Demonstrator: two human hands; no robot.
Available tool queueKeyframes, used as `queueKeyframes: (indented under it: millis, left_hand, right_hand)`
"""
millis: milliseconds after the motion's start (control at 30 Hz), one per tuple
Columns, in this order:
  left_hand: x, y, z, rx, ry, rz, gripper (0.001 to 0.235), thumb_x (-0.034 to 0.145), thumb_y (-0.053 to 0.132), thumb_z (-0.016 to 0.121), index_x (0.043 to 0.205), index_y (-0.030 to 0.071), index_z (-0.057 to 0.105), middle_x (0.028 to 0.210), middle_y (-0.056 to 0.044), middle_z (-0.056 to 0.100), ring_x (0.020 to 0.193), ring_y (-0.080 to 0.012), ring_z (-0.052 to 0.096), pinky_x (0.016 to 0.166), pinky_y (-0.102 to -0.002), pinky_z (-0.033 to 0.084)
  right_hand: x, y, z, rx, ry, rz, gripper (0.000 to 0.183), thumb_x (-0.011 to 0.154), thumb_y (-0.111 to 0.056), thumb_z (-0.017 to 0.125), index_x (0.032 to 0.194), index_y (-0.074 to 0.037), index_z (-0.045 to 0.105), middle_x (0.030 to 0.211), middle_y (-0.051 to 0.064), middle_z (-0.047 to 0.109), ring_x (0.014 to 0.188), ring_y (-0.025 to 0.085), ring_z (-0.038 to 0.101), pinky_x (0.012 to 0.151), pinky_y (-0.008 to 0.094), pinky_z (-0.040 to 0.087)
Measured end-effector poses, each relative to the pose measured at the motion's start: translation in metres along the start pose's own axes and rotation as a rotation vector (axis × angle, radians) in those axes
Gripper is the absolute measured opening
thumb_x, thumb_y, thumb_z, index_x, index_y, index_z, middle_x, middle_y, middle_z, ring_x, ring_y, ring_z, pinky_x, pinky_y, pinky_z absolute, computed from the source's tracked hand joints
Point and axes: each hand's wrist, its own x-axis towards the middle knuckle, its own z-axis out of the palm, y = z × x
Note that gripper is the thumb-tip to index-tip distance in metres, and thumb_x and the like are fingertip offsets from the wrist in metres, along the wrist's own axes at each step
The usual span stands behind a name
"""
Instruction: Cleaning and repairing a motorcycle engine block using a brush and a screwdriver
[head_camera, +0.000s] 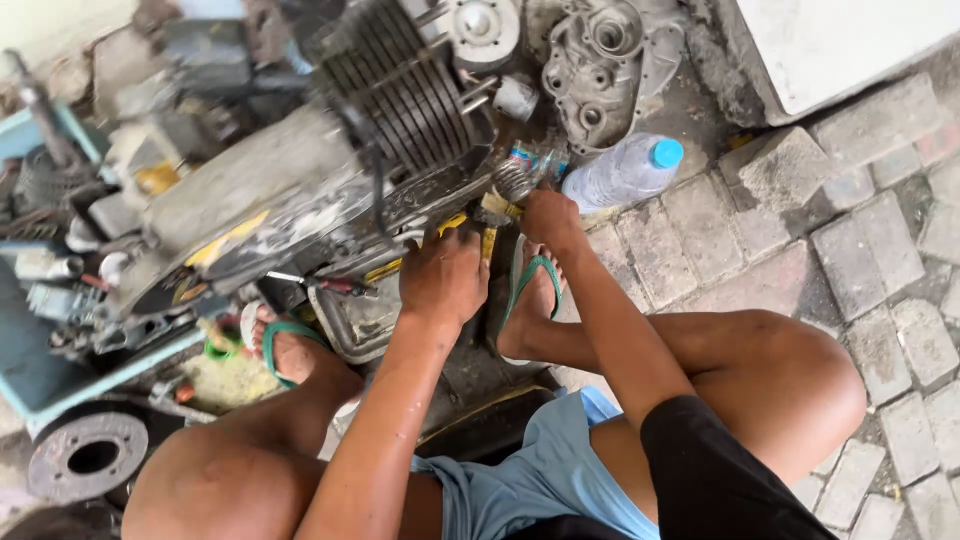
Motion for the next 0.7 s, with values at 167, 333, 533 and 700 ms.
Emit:
queueKeyframes:
  millis: [167, 333, 533, 700]
  left_hand:
    - [-0.019, -0.031, 0.013, 0.06, -0.077, -0.133, 0.03, 0.089, 0.034, 0.058, 0.111, 0.017, 0.07, 0.101, -0.011, 0.071, 0.106, -0.0358, 0.067, 0.089, -0.059, 0.045]
    - [-0.058, -0.076, 0.009, 0.111, -0.163, -0.301, 0.034, 0.093, 0.026, 0.047, 0.112, 0.019, 0.074, 0.107, -0.01, 0.075, 0.11, -0.0352, 0.067, 0.089, -0.06, 0.041]
    - [-0.094, -0.11, 0.006, 0.061, -0.395, -0.492, 0.042, 0.099, 0.014, 0.041, 0.129, 0.013, 0.07, 0.138, -0.016, 0.065, 0.135, -0.046, 0.048, 0.097, -0.058, 0.033]
    - [-0.114, -0.105, -0.041, -0.003, -0.331, -0.469, 0.039, 0.097, 0.018, 0.047, 0.13, 0.018, 0.067, 0.139, -0.015, 0.064, 0.134, -0.0413, 0.05, 0.097, -0.055, 0.032]
  right_hand:
    - [-0.056, -0.053, -0.057, 0.024, -0.11, -0.692, 0.035, 0.086, -0.018, 0.06, 0.112, 0.002, 0.071, 0.102, 0.034, 0.072, 0.098, 0.055, 0.068, 0.083, 0.065, 0.056]
    - [-0.068, -0.114, 0.017, 0.256, -0.287, -0.773, 0.052, 0.102, -0.03, 0.046, 0.144, 0.001, 0.054, 0.111, 0.04, 0.069, 0.106, 0.06, 0.064, 0.09, 0.067, 0.053]
    - [-0.099, -0.138, 0.054, 0.559, -0.45, -0.721, 0.088, 0.088, -0.002, 0.053, 0.163, -0.004, 0.007, 0.073, 0.025, 0.067, 0.053, 0.033, 0.065, 0.047, 0.042, 0.052]
    - [-0.067, -0.129, 0.119, 0.337, -0.103, -0.503, 0.051, 0.091, -0.011, 0.062, 0.14, -0.012, 0.051, 0.096, 0.035, 0.062, 0.07, 0.047, 0.071, 0.052, 0.054, 0.06]
